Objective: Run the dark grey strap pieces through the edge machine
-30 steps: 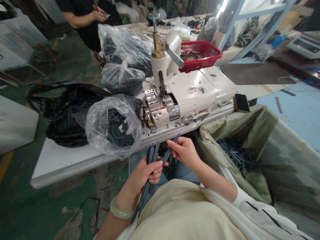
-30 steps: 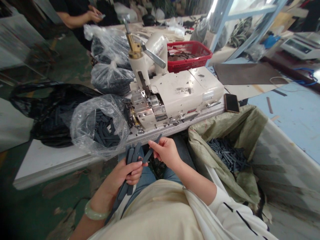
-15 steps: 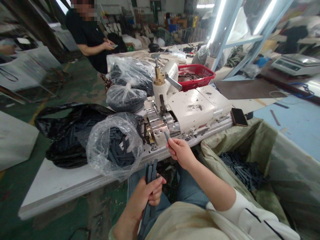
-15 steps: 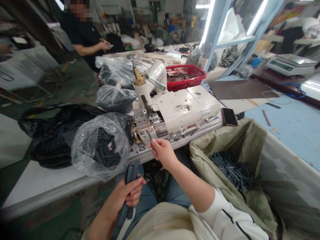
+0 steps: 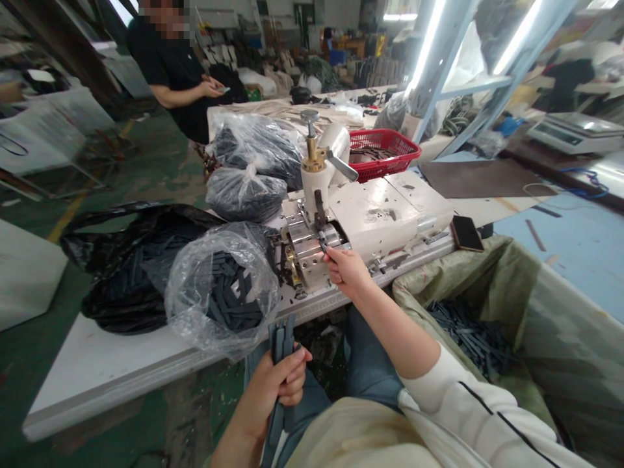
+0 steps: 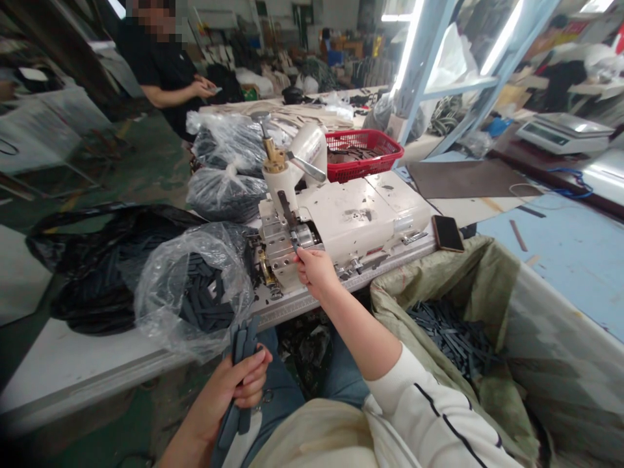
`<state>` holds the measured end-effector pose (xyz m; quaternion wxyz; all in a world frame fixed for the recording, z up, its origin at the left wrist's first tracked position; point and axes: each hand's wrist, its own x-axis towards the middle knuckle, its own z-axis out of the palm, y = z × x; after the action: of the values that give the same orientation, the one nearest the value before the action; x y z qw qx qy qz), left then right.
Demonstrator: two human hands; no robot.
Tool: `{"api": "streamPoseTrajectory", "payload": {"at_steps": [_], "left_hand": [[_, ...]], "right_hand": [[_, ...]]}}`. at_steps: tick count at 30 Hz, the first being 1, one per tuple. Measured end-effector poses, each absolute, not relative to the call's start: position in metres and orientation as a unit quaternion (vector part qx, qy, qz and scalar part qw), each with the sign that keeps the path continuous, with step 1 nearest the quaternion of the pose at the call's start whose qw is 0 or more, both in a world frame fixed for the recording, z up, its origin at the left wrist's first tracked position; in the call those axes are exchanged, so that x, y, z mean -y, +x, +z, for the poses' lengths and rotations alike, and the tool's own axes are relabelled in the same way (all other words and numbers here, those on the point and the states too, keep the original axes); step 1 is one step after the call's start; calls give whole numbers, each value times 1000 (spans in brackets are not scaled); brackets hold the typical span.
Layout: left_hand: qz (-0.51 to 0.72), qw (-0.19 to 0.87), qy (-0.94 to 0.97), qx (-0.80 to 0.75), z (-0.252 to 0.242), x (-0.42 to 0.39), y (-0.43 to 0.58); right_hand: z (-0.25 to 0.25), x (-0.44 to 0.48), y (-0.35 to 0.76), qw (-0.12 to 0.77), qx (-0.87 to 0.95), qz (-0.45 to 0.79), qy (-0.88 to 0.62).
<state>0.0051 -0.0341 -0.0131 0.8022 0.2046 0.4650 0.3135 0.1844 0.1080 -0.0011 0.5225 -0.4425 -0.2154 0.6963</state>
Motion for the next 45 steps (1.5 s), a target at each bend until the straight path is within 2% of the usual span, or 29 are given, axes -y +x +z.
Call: {"api": "streamPoseTrajectory", "payload": {"at_steps": [3, 7, 10, 13, 15, 17, 21, 25, 28, 34, 38, 45], "left_hand": [[310, 804, 202, -465, -13, 33, 5], [306, 807, 208, -459, -10, 33, 5], [302, 815, 211, -447, -7, 34, 4], [291, 829, 218, -426, -9, 33, 5], [271, 843, 222, -408, -11, 31, 9], [243, 858, 227, -391, -13, 30, 16], [196, 876, 245, -365, -9, 32, 35], [171, 883, 242, -364, -3, 43, 42], [201, 880, 216, -371, -3, 51, 33], [279, 855, 198, -391, -4, 56, 6], [356, 808, 223, -413, 0, 53, 10], [375, 737, 300, -476, 4, 50, 28]], "right_hand": [[0, -110, 179, 571, 182, 660, -453], [-4, -95, 202, 687, 166, 545, -451], [-18, -61, 267, 772, 128, 423, -457], [-38, -9, 342, 847, -5, 330, -416], [-51, 26, 368, 833, -68, 367, -409], [-57, 52, 359, 786, -57, 435, -435], [-49, 61, 274, 580, 164, 655, -455], [-30, 36, 204, 472, 366, 673, -436], [-22, 22, 190, 479, 360, 656, -459], [-14, 15, 204, 600, 203, 626, -455], [-8, 18, 209, 607, 209, 615, -458], [-15, 27, 210, 577, 207, 658, -437]]}}
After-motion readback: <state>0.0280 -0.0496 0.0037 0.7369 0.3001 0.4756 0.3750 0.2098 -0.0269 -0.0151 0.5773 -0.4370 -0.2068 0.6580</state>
